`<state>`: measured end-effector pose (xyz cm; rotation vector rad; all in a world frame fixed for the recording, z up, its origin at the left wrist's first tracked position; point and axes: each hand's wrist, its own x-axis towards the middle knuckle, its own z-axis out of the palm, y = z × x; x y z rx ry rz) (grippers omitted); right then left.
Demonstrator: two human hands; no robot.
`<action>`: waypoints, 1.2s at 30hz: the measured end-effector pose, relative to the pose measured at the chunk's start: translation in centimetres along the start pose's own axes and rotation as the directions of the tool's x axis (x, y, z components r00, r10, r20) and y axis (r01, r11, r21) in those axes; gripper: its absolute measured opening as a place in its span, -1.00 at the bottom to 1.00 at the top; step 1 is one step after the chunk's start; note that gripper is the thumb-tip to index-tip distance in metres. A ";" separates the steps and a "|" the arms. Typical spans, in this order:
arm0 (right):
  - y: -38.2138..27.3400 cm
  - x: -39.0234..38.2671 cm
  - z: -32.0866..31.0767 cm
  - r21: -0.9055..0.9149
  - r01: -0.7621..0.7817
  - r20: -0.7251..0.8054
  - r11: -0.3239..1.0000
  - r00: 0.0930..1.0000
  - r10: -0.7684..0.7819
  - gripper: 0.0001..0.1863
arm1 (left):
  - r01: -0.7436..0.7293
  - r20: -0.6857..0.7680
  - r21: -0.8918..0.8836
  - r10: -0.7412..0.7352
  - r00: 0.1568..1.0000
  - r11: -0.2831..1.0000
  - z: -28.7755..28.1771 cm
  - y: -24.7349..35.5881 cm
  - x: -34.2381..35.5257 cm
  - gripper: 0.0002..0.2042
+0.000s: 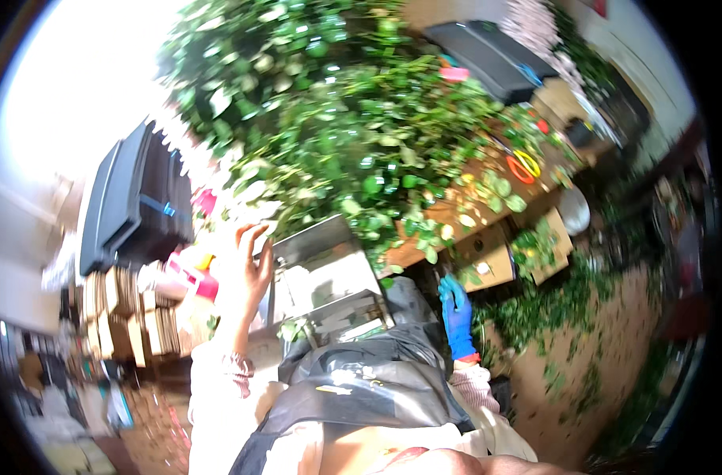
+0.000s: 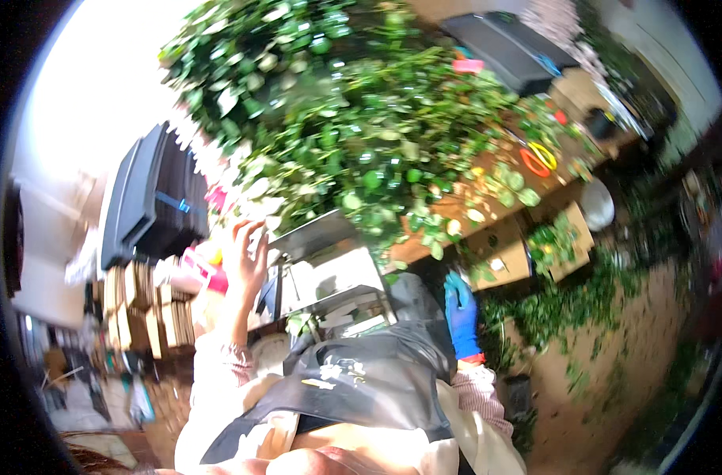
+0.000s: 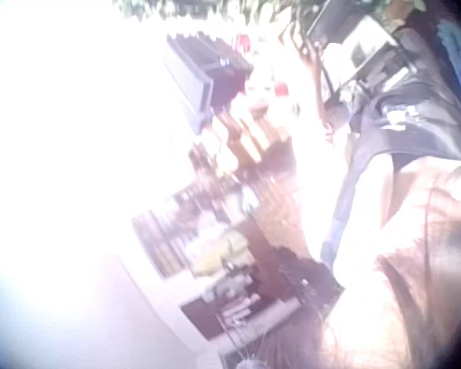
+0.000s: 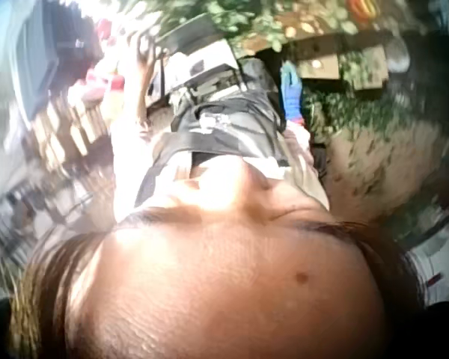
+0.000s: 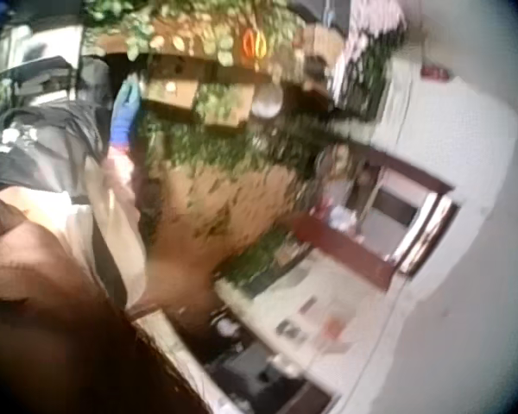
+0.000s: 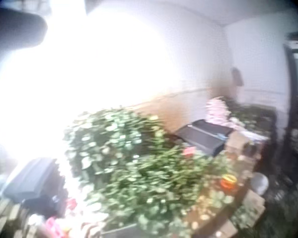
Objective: The person arranges white roses and green foliage into a black rectangular container. They place the roses and leaves into the container, adjust their positions, and add cardboard pieces to secure the arrangement.
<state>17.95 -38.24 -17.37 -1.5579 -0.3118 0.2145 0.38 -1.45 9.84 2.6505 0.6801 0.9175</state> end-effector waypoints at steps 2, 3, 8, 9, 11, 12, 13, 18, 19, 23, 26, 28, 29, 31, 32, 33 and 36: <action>-8.1 2.3 3.6 0.050 0.133 0.142 0.990 0.980 -0.139 -0.67 | 0.011 -0.086 -0.010 -0.012 0.996 1.000 -0.3 -2.1 -1.1 -0.76; -11.7 3.0 5.2 -0.016 0.209 0.204 0.978 0.958 -0.202 -0.66 | -0.017 -0.148 0.055 0.025 0.989 0.998 0.0 -3.2 -1.7 -0.81; -22.7 5.1 13.1 -0.018 0.633 0.641 0.774 0.601 -0.477 -0.54 | 0.375 -0.049 -0.410 -0.430 0.901 0.832 4.4 -5.9 -7.5 -0.69; -23.7 4.9 14.4 -0.003 0.671 0.725 0.742 0.512 -0.460 -0.56 | 0.375 -0.091 -0.437 -0.455 0.886 0.817 5.3 -6.0 -8.6 -0.64; -24.5 4.4 17.5 -0.005 0.750 0.853 0.662 0.349 -0.388 -0.52 | 0.454 -0.044 -0.414 -0.515 0.856 0.789 6.5 -5.9 -10.8 -0.57; -24.5 4.0 18.9 -0.016 0.741 0.879 0.671 0.330 -0.344 -0.49 | 0.454 -0.033 -0.408 -0.510 0.859 0.792 6.9 -5.9 -11.6 -0.60; -24.4 3.4 20.1 -0.049 0.739 0.909 0.672 0.312 -0.276 -0.45 | 0.460 -0.012 -0.419 -0.511 0.860 0.783 7.1 -6.0 -12.2 -0.63; -23.4 2.6 21.9 -0.290 0.713 0.948 0.639 0.308 0.087 -0.38 | 0.476 -0.033 -0.343 -0.517 0.855 0.809 6.8 -8.2 -14.4 -0.86; -23.4 2.7 21.8 -0.253 0.708 0.959 0.659 0.275 0.073 -0.38 | 0.478 -0.062 -0.352 -0.530 0.846 0.805 6.8 -8.8 -14.5 -0.88; -23.7 3.1 21.5 -0.339 0.694 0.940 0.635 0.279 0.196 -0.40 | 0.651 0.027 -0.536 -0.760 0.650 0.538 6.0 -9.9 -13.0 -0.93; -24.1 3.1 21.8 -0.408 0.630 0.913 0.660 0.279 0.298 -0.41 | 0.448 -0.092 -0.728 -0.721 0.687 0.520 2.5 -7.4 -9.3 -0.90; -24.4 3.1 22.2 -0.413 0.598 0.911 0.687 0.289 0.296 -0.40 | 0.179 -0.291 -0.725 -0.531 0.796 0.665 -1.8 -4.3 -6.4 -0.85; -24.5 3.2 22.4 -0.448 0.583 0.894 0.677 0.289 0.343 -0.39 | 0.024 -0.407 -0.690 -0.415 0.813 0.724 -4.0 -2.6 -5.0 -0.80; -24.8 3.3 22.5 -0.422 0.546 0.906 0.723 0.279 0.318 -0.35 | -0.497 -0.745 -0.605 -0.223 0.628 0.622 -6.5 0.0 -0.9 -0.71; -24.9 3.3 22.5 -0.426 0.532 0.905 0.732 0.275 0.326 -0.33 | -0.601 -0.769 -0.625 -0.260 0.584 0.498 -7.6 2.4 0.5 -0.71; -25.0 3.4 22.4 -0.430 0.520 0.902 0.738 0.273 0.333 -0.31 | -0.705 -0.796 -0.603 -0.231 0.559 0.373 -9.0 3.2 1.7 -0.73; -25.3 3.5 22.3 -0.457 0.491 0.889 0.742 0.281 0.362 -0.31 | -0.655 -0.692 -0.693 0.025 0.721 -0.302 -12.0 2.6 5.1 -0.77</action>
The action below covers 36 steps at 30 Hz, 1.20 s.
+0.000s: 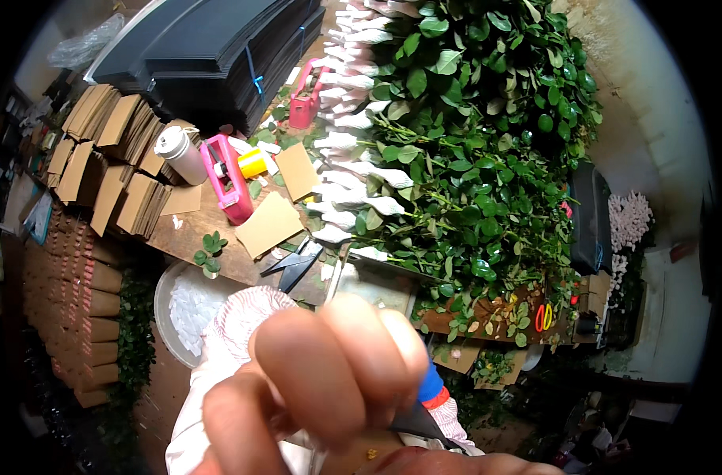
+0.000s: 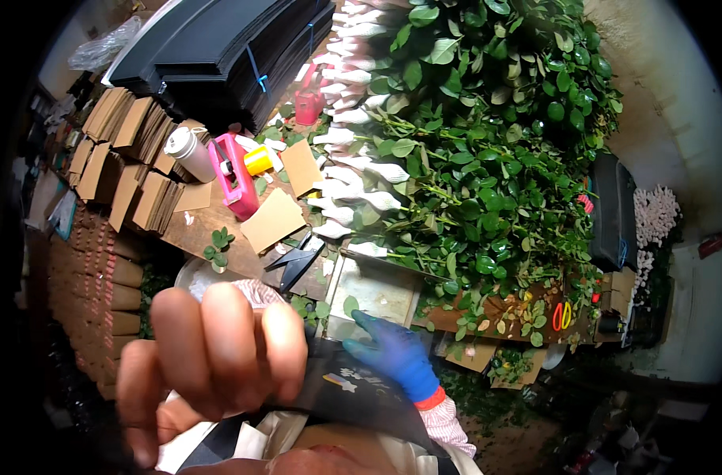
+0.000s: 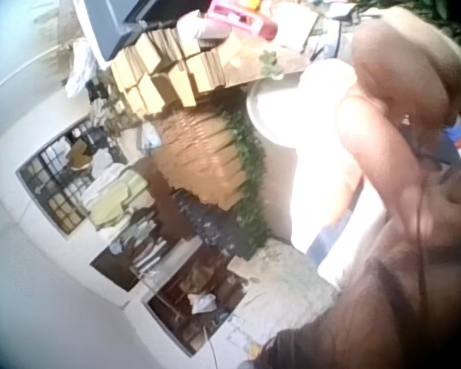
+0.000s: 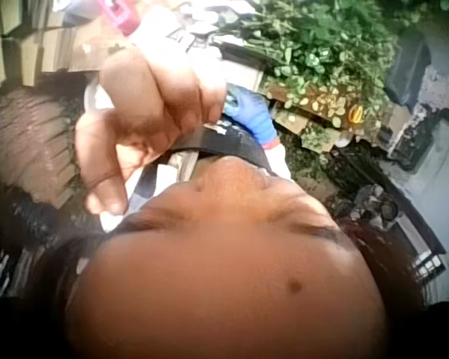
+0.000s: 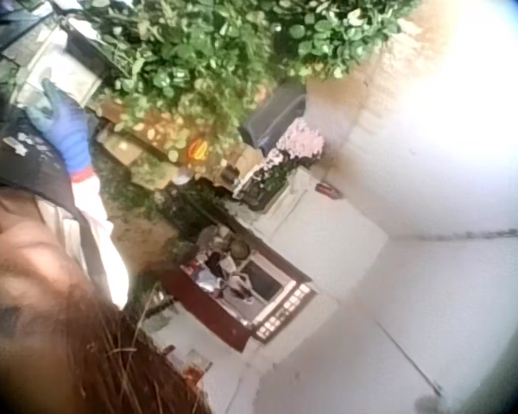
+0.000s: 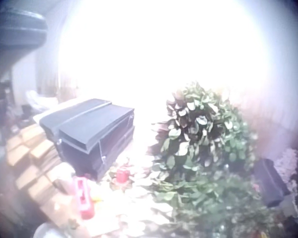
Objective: The person arranges white roses and green foliage into a black rectangular container. They place the roses and leaves into the container, adjust their positions, and add cardboard pieces to secure the arrangement.
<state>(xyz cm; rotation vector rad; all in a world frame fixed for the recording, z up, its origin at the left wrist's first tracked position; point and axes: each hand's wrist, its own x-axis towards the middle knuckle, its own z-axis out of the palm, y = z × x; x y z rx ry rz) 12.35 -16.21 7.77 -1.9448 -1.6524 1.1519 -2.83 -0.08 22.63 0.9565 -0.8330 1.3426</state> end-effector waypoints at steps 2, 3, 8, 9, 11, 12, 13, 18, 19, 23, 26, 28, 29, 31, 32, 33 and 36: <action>0.0 -0.1 -0.1 0.019 0.050 -0.060 0.999 0.997 -0.049 -0.30 | -0.015 -0.133 -0.012 0.014 0.991 1.000 2.4 -0.2 1.2 -0.84; 0.0 -0.1 -0.1 0.009 0.060 -0.053 0.998 0.997 -0.059 -0.30 | -0.033 -0.211 -0.005 0.031 0.977 0.999 3.4 -0.2 1.6 -0.87; 0.5 0.0 0.3 -0.049 0.066 -0.025 0.997 0.997 -0.067 -0.32 | -0.119 -0.387 0.184 0.183 0.904 0.976 6.0 0.1 1.6 -0.94; 0.6 0.0 0.3 -0.065 0.061 -0.017 0.996 0.998 -0.062 -0.34 | -0.120 -0.366 0.211 0.193 0.910 0.970 6.2 0.1 1.5 -0.95; 0.8 0.0 0.5 -0.097 0.094 -0.048 0.991 0.994 -0.099 -0.34 | -0.097 -0.320 0.243 0.174 0.931 0.965 6.0 0.4 1.5 -0.96; 0.8 0.0 0.6 -0.095 0.112 -0.068 0.989 0.991 -0.118 -0.33 | -0.084 -0.355 0.273 0.181 0.917 0.958 5.9 0.4 1.6 -0.97; 0.9 0.0 0.6 -0.101 0.126 -0.082 0.987 0.987 -0.134 -0.33 | -0.068 -0.390 0.301 0.188 0.901 0.951 6.6 0.3 1.6 -0.98; 0.5 -0.1 0.4 -0.087 0.080 -0.055 0.993 0.995 -0.085 -0.33 | -0.016 -0.318 0.215 0.086 0.944 0.976 6.2 0.8 1.7 -0.95; 0.5 -0.1 0.4 -0.102 0.037 -0.023 0.994 0.999 -0.040 -0.33 | -0.001 -0.297 0.204 0.063 0.953 0.979 5.9 1.1 1.7 -0.94; 0.4 -0.2 0.3 -0.100 0.083 -0.055 0.992 0.994 -0.089 -0.33 | 0.061 -0.215 0.182 -0.021 0.976 0.981 4.9 2.3 1.3 -0.91; 0.6 -0.3 0.6 -0.081 0.126 -0.102 0.989 0.986 -0.134 -0.33 | 0.123 -0.130 0.213 -0.097 0.987 0.969 4.3 3.8 1.2 -0.89; 0.7 -0.3 0.7 -0.063 0.110 -0.105 0.992 0.988 -0.116 -0.34 | 0.153 -0.090 0.285 -0.132 0.987 0.946 4.2 4.6 0.9 -0.88; 0.8 -0.3 0.8 -0.058 0.119 -0.114 0.991 0.986 -0.125 -0.34 | 0.140 -0.089 0.332 -0.117 0.989 0.933 4.2 4.9 0.6 -0.87; 0.8 -0.3 0.9 -0.051 0.105 -0.109 0.993 0.988 -0.110 -0.35 | 0.037 -0.123 0.437 0.019 0.992 0.899 3.9 3.7 -1.4 -0.79; 0.8 -0.3 0.9 -0.062 0.112 -0.126 0.992 0.985 -0.119 -0.35 | -0.007 -0.139 0.491 0.086 0.987 0.871 3.7 3.1 -2.7 -0.72; 0.7 -0.3 0.9 -0.076 0.108 -0.127 0.991 0.985 -0.117 -0.36 | -0.135 -0.002 0.652 0.180 0.984 0.746 1.8 2.5 -4.0 -0.73; 0.5 -0.4 0.9 -0.120 0.109 -0.143 0.987 0.982 -0.126 -0.37 | 0.019 -0.010 0.906 -0.024 1.000 0.422 -2.6 3.0 -8.2 -0.76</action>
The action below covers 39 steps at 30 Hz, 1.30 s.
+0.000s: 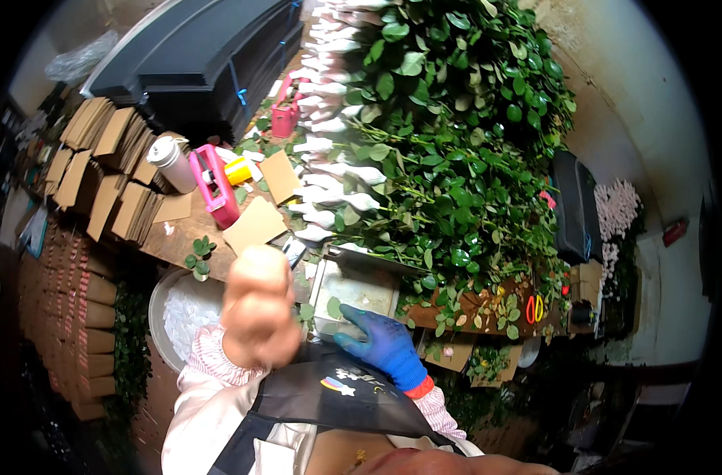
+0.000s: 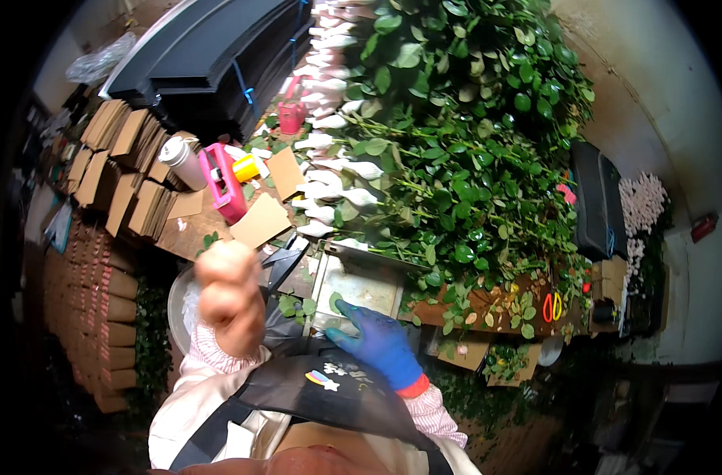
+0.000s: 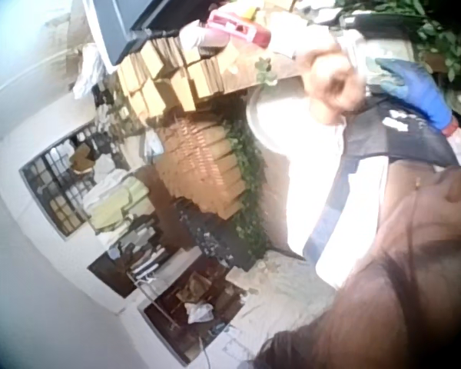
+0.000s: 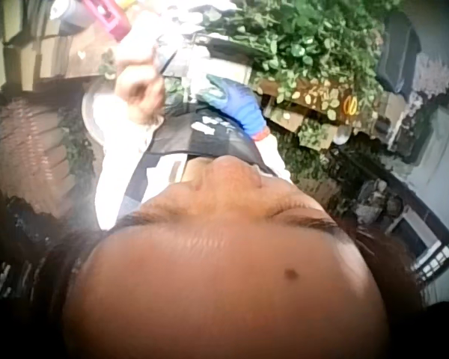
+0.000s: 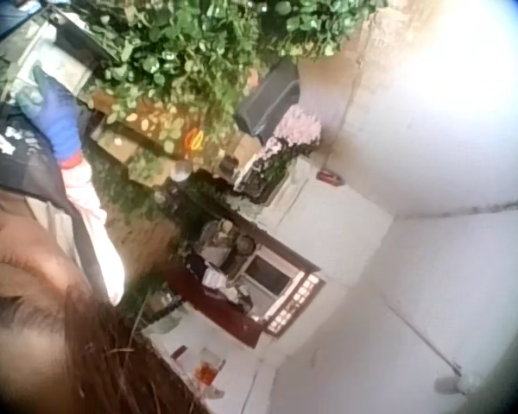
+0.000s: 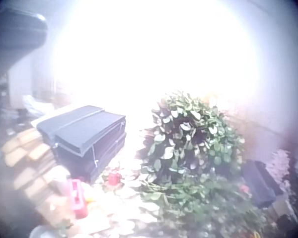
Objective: The person arranges white roses and green foliage into a black rectangular container. They place the roses and leaves into the container, adjust their positions, and add cardboard pieces to secure the arrangement.
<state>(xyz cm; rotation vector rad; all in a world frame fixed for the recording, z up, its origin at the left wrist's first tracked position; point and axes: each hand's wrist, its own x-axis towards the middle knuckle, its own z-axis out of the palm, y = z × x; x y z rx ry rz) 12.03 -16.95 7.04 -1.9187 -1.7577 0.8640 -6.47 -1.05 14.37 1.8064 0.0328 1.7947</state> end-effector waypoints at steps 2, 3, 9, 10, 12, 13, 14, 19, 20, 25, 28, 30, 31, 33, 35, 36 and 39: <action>-0.1 0.0 0.0 -0.008 -0.030 0.020 1.000 0.999 0.031 -0.38 | 0.259 -0.002 0.351 -0.276 0.961 0.900 -1.5 -0.4 -3.8 -0.75; -0.1 0.1 0.0 0.012 -0.009 0.009 1.000 1.000 0.009 -0.39 | 0.338 -0.030 0.445 -0.364 0.931 0.829 -2.1 -1.0 -5.4 -0.72; -0.4 0.2 -0.2 0.092 0.024 0.018 0.995 1.000 -0.026 -0.42 | 0.229 -0.022 0.858 -0.413 0.911 0.459 -10.7 -3.7 -8.8 -0.78; -0.5 0.2 -0.2 0.074 0.015 0.037 0.997 0.999 -0.018 -0.43 | 0.252 -0.060 0.861 -0.403 0.913 0.442 -12.4 -5.0 -8.2 -0.82; -0.6 0.2 -0.2 0.069 -0.064 0.102 0.996 0.993 0.057 -0.44 | 0.297 -0.162 0.856 -0.326 0.931 0.423 -16.0 -8.6 -6.1 -0.86; -0.6 0.3 -0.3 0.061 -0.086 0.120 0.994 0.990 0.078 -0.44 | 0.264 -0.157 0.861 -0.267 0.951 0.434 -18.3 -10.7 -4.4 -0.85; -0.6 0.4 -0.2 0.058 -0.074 0.123 0.996 0.990 0.067 -0.44 | 0.221 -0.140 0.900 -0.230 0.963 0.376 -20.7 -12.6 -2.5 -0.83; -0.2 1.0 0.0 0.047 -0.126 0.164 0.991 0.980 0.117 -0.42 | 0.266 -0.266 0.964 -0.033 0.963 -0.014 -32.4 -22.5 8.7 -0.63; -0.1 0.9 0.0 0.097 -0.093 0.132 0.991 0.988 0.080 -0.39 | 0.296 -0.306 0.938 -0.027 0.952 -0.180 -34.0 -23.9 10.5 -0.58; 0.7 0.8 -0.2 0.158 -0.146 0.252 0.977 0.962 0.103 -0.32 | -0.023 -0.165 0.882 -0.354 0.920 -0.472 -39.8 -28.1 15.4 -0.57; 1.0 0.7 -0.2 0.109 -0.135 0.248 0.985 0.963 0.104 -0.29 | -0.088 -0.184 0.826 -0.414 0.892 -0.557 -42.5 -30.9 16.4 -0.62; 1.0 0.6 0.0 0.101 -0.120 0.186 0.988 0.977 0.100 -0.29 | -0.061 -0.167 0.854 -0.385 0.908 -0.516 -44.4 -32.1 16.7 -0.57; 1.0 0.6 0.1 0.084 -0.119 0.202 0.989 0.974 0.100 -0.29 | -0.087 -0.161 0.861 -0.430 0.888 -0.501 -45.4 -32.4 17.1 -0.54; 0.9 0.6 0.1 0.055 -0.154 0.239 0.987 0.961 0.137 -0.26 | -0.114 -0.156 0.917 -0.605 0.780 -0.383 -47.1 -32.5 19.3 -0.58; 0.9 0.7 0.0 0.059 -0.167 0.270 0.984 0.952 0.146 -0.24 | -0.184 -0.099 0.928 -0.691 0.716 -0.324 -47.9 -31.2 22.0 -0.69; 0.8 0.7 -0.1 0.043 -0.138 0.258 0.989 0.958 0.123 -0.24 | -0.170 -0.085 0.925 -0.623 0.778 -0.339 -47.7 -30.5 23.0 -0.77; 0.9 0.5 -0.3 0.033 -0.105 0.246 0.994 0.965 0.093 -0.23 | -0.369 0.206 0.885 -0.472 0.857 -0.283 -46.7 -27.9 25.9 -0.74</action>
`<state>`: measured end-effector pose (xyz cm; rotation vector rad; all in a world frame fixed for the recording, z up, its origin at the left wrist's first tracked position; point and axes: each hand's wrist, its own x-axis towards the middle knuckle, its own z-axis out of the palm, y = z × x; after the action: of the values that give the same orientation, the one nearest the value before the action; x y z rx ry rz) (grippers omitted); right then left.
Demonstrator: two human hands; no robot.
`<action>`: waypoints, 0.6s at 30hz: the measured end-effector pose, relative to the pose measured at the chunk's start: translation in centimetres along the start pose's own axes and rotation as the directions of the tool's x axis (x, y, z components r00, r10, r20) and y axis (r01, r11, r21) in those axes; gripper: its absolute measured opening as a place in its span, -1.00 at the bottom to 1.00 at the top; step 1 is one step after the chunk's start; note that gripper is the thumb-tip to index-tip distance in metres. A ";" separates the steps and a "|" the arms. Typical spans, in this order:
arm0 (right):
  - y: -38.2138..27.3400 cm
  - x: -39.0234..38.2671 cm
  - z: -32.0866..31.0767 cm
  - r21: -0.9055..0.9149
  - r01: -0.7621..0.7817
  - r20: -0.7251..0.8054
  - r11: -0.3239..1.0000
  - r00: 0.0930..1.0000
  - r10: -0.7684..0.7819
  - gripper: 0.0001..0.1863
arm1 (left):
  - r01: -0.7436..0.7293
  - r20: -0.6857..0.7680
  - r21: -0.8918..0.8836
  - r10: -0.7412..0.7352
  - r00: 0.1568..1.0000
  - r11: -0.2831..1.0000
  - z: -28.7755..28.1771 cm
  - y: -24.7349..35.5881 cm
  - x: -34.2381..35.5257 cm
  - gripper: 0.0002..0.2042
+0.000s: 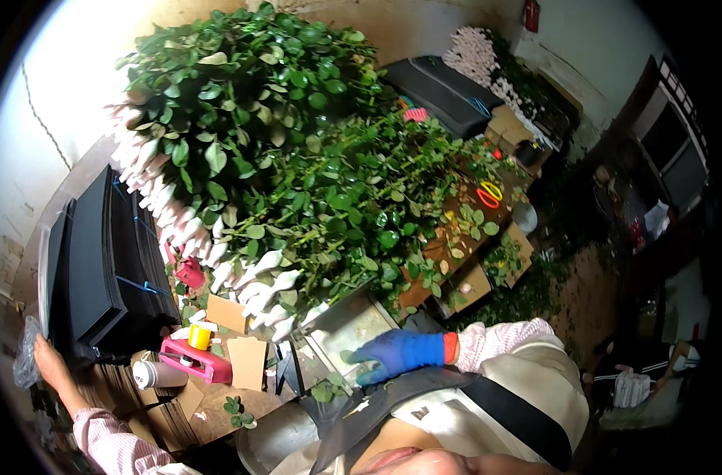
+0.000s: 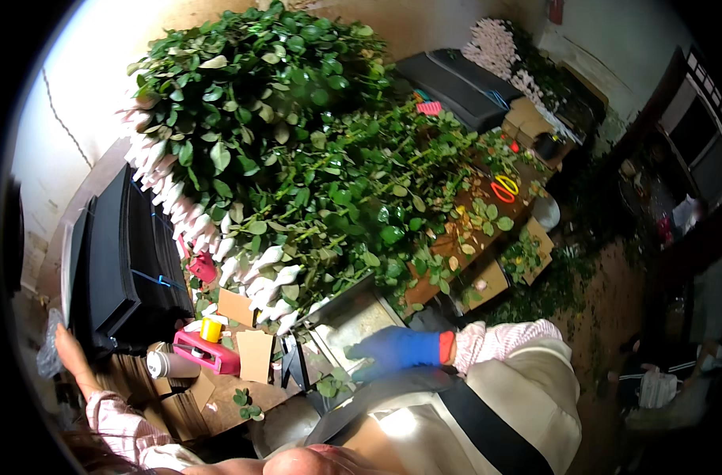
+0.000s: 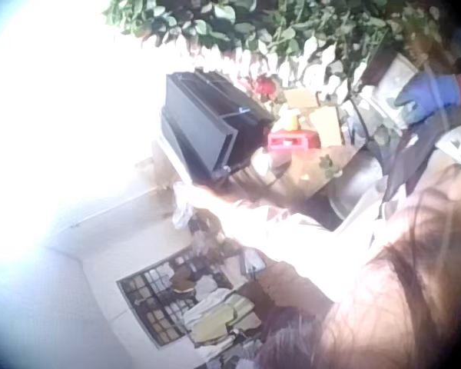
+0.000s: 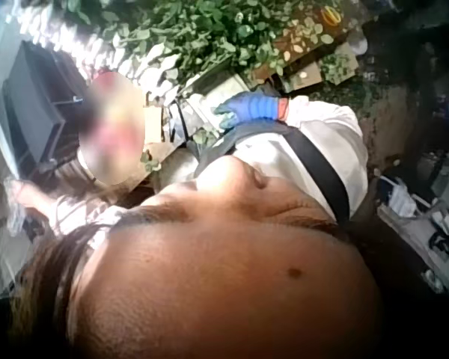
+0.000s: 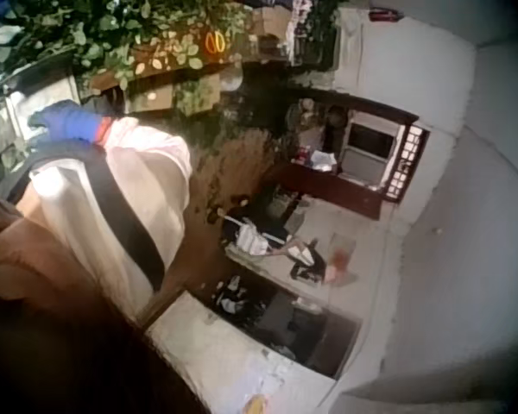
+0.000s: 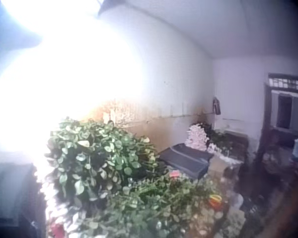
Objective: The person arranges white roses and green foliage into a black rectangular container. They place the roses and leaves into the container, adjust their positions, and add cardboard pieces to secure the arrangement.
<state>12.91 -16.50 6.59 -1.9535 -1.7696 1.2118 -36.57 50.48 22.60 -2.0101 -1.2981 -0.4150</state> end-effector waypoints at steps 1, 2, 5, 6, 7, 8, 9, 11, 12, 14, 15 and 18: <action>0.1 -0.1 0.1 0.002 0.038 -0.043 0.999 0.998 -0.038 -0.24 | 0.004 0.011 0.038 -0.005 1.000 0.999 -0.9 0.0 0.2 -0.71; 0.2 -0.2 0.2 -0.002 0.070 -0.079 0.998 0.994 -0.069 -0.25 | -0.021 0.009 0.027 0.021 1.000 0.999 -1.5 0.2 -0.1 -0.70; 0.6 -0.4 0.9 -0.031 0.108 -0.140 0.994 0.984 -0.112 -0.26 | -0.034 0.046 -0.023 0.035 0.998 0.999 -1.6 1.1 -1.1 -0.66; 0.8 -0.4 1.2 -0.029 0.118 -0.180 0.993 0.976 -0.121 -0.26 | 0.033 0.082 -0.050 -0.029 0.996 0.998 -1.2 1.5 -1.6 -0.65; 1.0 -0.4 1.5 -0.034 0.132 -0.213 0.991 0.967 -0.136 -0.26 | 0.099 0.119 -0.071 -0.090 0.989 0.993 -0.8 2.0 -1.8 -0.63; 1.2 -0.4 1.8 -0.044 0.151 -0.229 0.988 0.961 -0.157 -0.26 | 0.162 0.099 -0.098 -0.153 0.983 0.982 -0.3 2.6 -2.1 -0.66; 1.4 -0.3 2.1 -0.061 0.167 -0.258 0.984 0.950 -0.177 -0.26 | 0.264 0.135 -0.102 -0.250 0.959 0.959 0.2 3.1 -2.1 -0.68; 1.6 -0.1 2.4 -0.110 0.169 -0.284 0.979 0.939 -0.194 -0.25 | 0.352 0.160 -0.109 -0.333 0.929 0.929 0.8 4.3 -1.8 -0.72; 1.8 0.0 2.5 -0.112 0.164 -0.279 0.980 0.942 -0.189 -0.24 | 0.425 0.193 -0.082 -0.404 0.894 0.901 0.8 4.9 -1.5 -0.73; 1.9 0.2 2.7 -0.125 0.127 -0.197 0.984 0.969 -0.150 -0.21 | 0.382 0.110 -0.085 -0.373 0.921 0.920 0.7 6.2 -1.1 -0.75; 2.0 0.3 2.7 -0.114 0.125 -0.187 0.986 0.972 -0.144 -0.21 | 0.396 0.118 -0.065 -0.387 0.914 0.916 0.6 6.7 -1.0 -0.75; 2.1 0.5 2.8 -0.107 0.149 -0.206 0.983 0.964 -0.168 -0.22 | 0.322 0.322 -0.167 -0.257 0.911 0.932 0.2 7.8 -0.9 -0.79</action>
<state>12.38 -17.48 3.23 -1.8675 -1.8550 0.8484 -30.05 48.05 19.01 -2.1208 -1.8235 -0.4190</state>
